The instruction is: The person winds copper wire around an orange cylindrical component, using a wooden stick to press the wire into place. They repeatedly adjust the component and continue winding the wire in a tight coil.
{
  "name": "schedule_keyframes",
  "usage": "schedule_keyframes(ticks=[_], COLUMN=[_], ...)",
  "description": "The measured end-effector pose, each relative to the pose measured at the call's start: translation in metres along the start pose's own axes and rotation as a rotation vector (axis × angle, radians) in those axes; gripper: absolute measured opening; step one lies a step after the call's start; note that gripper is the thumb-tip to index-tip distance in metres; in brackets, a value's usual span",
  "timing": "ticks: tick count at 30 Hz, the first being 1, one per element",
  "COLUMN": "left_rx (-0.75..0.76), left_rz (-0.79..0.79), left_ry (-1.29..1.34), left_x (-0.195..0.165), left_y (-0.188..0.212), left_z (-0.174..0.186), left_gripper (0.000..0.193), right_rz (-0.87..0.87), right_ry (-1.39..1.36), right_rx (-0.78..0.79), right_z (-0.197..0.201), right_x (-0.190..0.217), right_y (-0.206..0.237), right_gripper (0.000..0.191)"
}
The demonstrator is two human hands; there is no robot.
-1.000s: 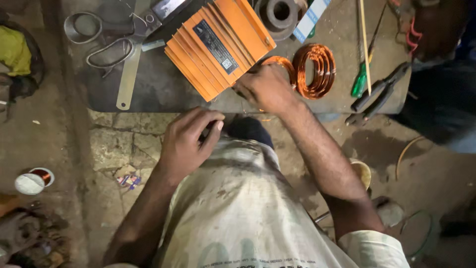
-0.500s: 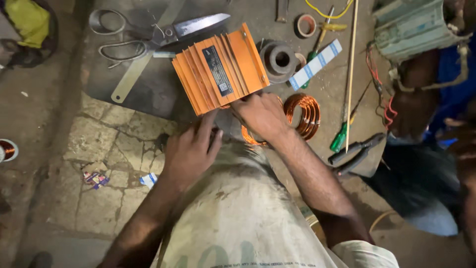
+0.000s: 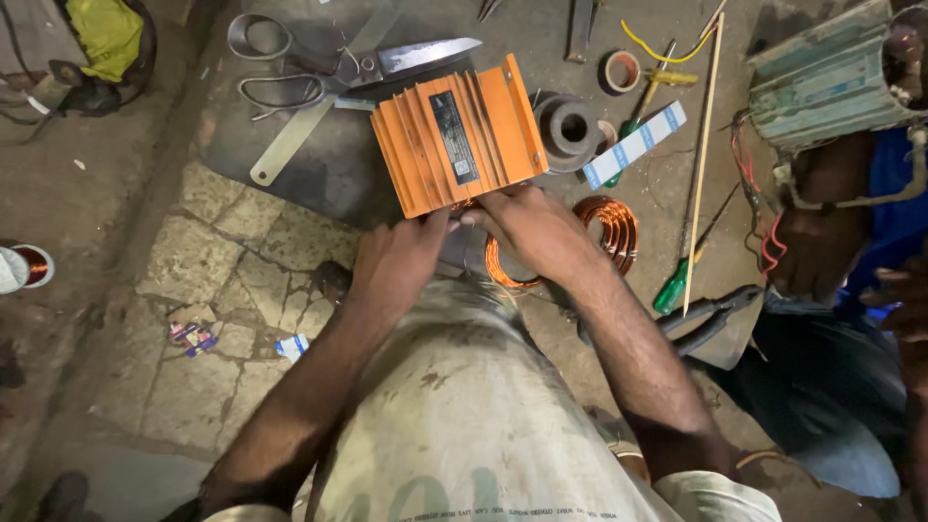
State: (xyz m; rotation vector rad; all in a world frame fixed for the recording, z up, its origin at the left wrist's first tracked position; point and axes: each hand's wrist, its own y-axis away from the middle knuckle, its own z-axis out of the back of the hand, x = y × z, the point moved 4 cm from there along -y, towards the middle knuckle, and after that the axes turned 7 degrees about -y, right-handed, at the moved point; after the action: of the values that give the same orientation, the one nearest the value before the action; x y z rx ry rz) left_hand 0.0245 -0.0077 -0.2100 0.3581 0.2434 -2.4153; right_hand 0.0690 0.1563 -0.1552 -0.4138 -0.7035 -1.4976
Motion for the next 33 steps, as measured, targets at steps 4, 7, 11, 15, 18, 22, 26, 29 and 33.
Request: schedule_keyframes(ticks=[4,7,11,15,18,22,26,29,33], left_rx=[0.012,0.098,0.15,0.082,0.065,-0.026,-0.021,-0.187,-0.065], left_rz=[-0.016,0.007,0.052,0.055,0.063,0.071,0.102,0.036,0.014], left_ry=[-0.059,-0.068,0.03,0.054,0.02,-0.057,-0.003,-0.003,-0.138], left_x=[0.0,-0.002,-0.004,-0.006,-0.005,-0.006,-0.004,-0.001,0.007], left_y=[-0.001,-0.004,-0.007,-0.003,0.0,-0.002,-0.005,0.001,0.01], left_z=[-0.004,-0.005,-0.001,0.001,-0.005,-0.011,-0.018,-0.016,-0.031], left_gripper=[0.033,0.03,0.033,0.042,0.04,0.036,0.039,0.035,0.043], right_rz=[-0.007,-0.059,-0.074,-0.103,0.037,0.03,0.095,0.051,-0.022], right_ry=[0.22,0.197,0.202,0.041,0.206,0.229,0.254,0.351,0.371], right_rx=[-0.066,-0.04,-0.002,0.006,-0.019,0.007,-0.03,-0.027,-0.027], right_z=[0.0,-0.004,-0.008,-0.007,-0.009,-0.012,-0.012,-0.015,-0.023], right_x=[0.003,-0.002,-0.005,-0.01,-0.009,-0.016,-0.018,-0.02,-0.024], right_y=[0.006,0.003,0.0,-0.001,-0.004,-0.005,-0.002,-0.003,-0.004], right_gripper=[0.031,0.028,0.027,0.033,0.029,0.026,0.023,0.023,0.021])
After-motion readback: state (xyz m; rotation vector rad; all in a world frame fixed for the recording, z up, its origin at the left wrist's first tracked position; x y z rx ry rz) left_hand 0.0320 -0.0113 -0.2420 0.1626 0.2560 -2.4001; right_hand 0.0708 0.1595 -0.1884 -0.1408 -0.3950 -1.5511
